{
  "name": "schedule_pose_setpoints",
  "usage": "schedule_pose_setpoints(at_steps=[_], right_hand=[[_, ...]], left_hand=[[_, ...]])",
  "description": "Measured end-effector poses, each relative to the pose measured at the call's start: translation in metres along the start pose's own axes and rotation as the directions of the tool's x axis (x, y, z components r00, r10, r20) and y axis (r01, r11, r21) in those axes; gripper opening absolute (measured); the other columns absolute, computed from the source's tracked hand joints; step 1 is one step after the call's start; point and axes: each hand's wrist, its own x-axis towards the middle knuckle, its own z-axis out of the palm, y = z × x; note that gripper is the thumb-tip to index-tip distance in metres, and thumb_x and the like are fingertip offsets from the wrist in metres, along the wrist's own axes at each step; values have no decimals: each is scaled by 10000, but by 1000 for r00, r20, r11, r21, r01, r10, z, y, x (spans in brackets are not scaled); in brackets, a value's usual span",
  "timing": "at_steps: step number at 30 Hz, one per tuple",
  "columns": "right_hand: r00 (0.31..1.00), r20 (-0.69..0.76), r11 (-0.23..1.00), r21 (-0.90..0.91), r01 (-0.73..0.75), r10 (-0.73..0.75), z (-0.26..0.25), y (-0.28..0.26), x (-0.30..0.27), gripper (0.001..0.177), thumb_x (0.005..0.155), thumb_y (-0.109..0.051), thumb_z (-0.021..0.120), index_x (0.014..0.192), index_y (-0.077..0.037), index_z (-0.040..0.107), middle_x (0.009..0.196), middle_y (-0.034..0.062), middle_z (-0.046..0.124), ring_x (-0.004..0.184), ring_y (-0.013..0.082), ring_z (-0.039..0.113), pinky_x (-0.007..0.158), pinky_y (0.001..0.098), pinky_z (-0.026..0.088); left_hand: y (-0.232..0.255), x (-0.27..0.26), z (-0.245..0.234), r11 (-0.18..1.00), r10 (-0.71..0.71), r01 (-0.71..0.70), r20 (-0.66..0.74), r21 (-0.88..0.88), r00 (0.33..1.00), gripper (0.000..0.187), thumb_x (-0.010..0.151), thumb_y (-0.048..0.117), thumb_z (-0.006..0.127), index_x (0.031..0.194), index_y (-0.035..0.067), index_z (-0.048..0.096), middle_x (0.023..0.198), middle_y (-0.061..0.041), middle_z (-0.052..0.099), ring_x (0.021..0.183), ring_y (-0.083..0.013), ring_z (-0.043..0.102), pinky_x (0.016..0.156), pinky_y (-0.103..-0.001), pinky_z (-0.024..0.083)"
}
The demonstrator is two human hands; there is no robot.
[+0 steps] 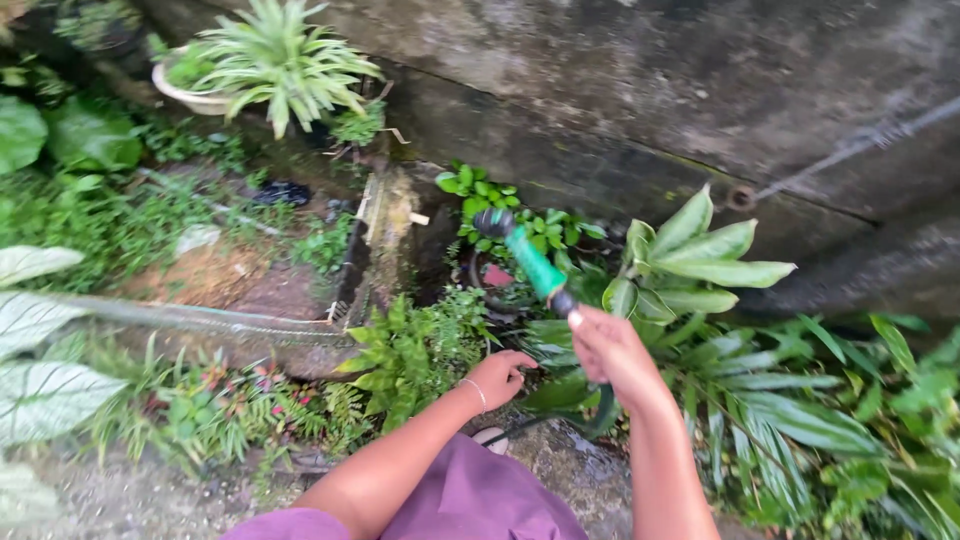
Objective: Watering various potted and garden plants using a garden hose with a spray nozzle.
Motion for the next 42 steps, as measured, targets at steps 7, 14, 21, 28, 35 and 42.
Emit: schedule_pose_setpoints(at_steps=[7,14,21,28,35,42], right_hand=[[958,200,975,47,-218,205,6,0,-24,455,942,-164,621,1336,49,703,537,-26,373,450,83,258,387,247,137],[962,180,972,78,-224,207,-10,24,-46,429,965,-183,586,1303,48,716,489,26,369,379,134,272,354,298,156],[960,164,923,279,-266,228,-12,108,-52,488,966,-44,566,1447,35,598,540,65,388,402,133,280,354,274,129],[980,85,962,192,-193,180,12,45,-85,480,952,-76,587,1406,56,671,547,18,374,444,108,276,388,258,145],[991,36,990,54,-130,128,23,26,-89,289,978,-100,589,1111,97,753,549,27,422,459,110,295,404,261,170],[987,125,992,-83,-94,104,36,3,-83,428,955,-134,602,1342,0,728,510,-21,392,440,97,298,408,261,181]], left_hand=[[10,-21,-22,970,-24,-9,-134,-244,991,384,843,-48,550,1171,85,700,1130,-44,725,835,-136,668,771,-269,563],[70,-48,-100,592,-354,69,-182,-803,917,399,912,-20,513,1295,-11,626,1162,-171,718,968,-213,724,849,-274,609],[98,-71,-148,285,-510,-16,-166,-958,844,545,950,28,530,1489,-12,463,1420,-250,610,1241,-312,636,1019,-323,560],[85,-72,-144,161,-475,55,-28,-985,880,528,949,-32,503,1471,-91,444,1413,-303,580,1245,-352,618,1077,-349,513],[72,-63,-145,289,-510,169,-2,-942,860,478,987,-13,528,1453,-92,456,1258,-295,669,1126,-320,696,955,-290,601],[68,-49,-154,272,-577,156,-31,-950,816,252,936,-62,646,1180,-128,641,1059,-259,698,937,-277,737,875,-290,648]])
